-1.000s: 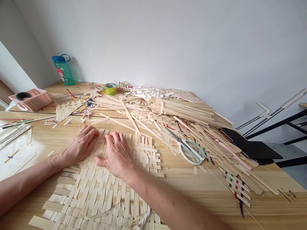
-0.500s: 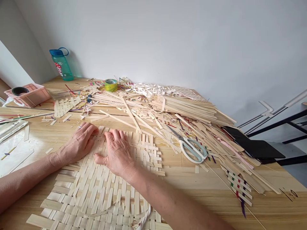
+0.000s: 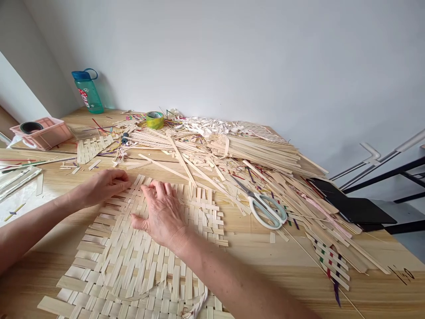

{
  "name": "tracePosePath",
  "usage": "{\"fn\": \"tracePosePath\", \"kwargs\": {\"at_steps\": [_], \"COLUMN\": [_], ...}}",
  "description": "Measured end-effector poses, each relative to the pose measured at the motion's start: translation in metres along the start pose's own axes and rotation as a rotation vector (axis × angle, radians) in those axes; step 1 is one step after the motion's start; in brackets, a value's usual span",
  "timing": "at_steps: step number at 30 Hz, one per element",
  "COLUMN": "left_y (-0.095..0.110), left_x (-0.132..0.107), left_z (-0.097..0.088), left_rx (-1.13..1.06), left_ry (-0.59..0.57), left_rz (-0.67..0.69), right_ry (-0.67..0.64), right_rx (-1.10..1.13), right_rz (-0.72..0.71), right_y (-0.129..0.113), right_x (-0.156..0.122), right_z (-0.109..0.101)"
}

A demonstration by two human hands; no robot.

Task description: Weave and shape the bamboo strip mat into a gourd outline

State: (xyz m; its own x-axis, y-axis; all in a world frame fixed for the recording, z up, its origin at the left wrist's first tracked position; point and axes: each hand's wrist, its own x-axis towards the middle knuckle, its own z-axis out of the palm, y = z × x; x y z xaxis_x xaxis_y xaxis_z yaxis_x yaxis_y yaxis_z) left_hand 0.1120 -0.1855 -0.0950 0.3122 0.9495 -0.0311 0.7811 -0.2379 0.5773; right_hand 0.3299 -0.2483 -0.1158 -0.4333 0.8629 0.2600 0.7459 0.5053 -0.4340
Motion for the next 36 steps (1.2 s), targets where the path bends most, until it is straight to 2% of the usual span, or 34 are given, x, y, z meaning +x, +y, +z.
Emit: {"fn": "tracePosePath", "kwargs": {"at_steps": [4, 8, 14, 27, 32, 36], "left_y": [-0.0035, -0.0026, 0.0037, 0.0041, 0.0001, 0.0003], "left_x": [0.0020, 0.0018, -0.0001, -0.0015, -0.0042, -0.0055], "left_z": [0.0044, 0.0057, 0.0030, 0.0009, 0.0018, 0.0041], "left_rx": [-0.088, -0.131, -0.094, -0.080, -0.103, -0.085], "left_ry": [-0.037, -0.053, -0.058, -0.084, -0.042, 0.025], "left_rz": [-0.042, -0.042, -0.045, -0.025, -0.035, 0.007], "right_ry": [-0.018, -0.116, -0.184, -0.157, -0.100, -0.009], "right_rx": [-0.036, -0.092, -0.101, -0.125, -0.098, -0.021], "right_rz": [-0.020, -0.113, -0.075, -0.089, -0.127, -0.135], "right_y": [0.0006, 0.0020, -0.0003, -0.0006, 0.0022, 0.0044], "right_x": [-0.0004, -0.0002, 0.0018, 0.0010, 0.0000, -0.0004], "right_z": [-0.0002, -0.0016, -0.0033, -0.0024, -0.0003, -0.0003]}}
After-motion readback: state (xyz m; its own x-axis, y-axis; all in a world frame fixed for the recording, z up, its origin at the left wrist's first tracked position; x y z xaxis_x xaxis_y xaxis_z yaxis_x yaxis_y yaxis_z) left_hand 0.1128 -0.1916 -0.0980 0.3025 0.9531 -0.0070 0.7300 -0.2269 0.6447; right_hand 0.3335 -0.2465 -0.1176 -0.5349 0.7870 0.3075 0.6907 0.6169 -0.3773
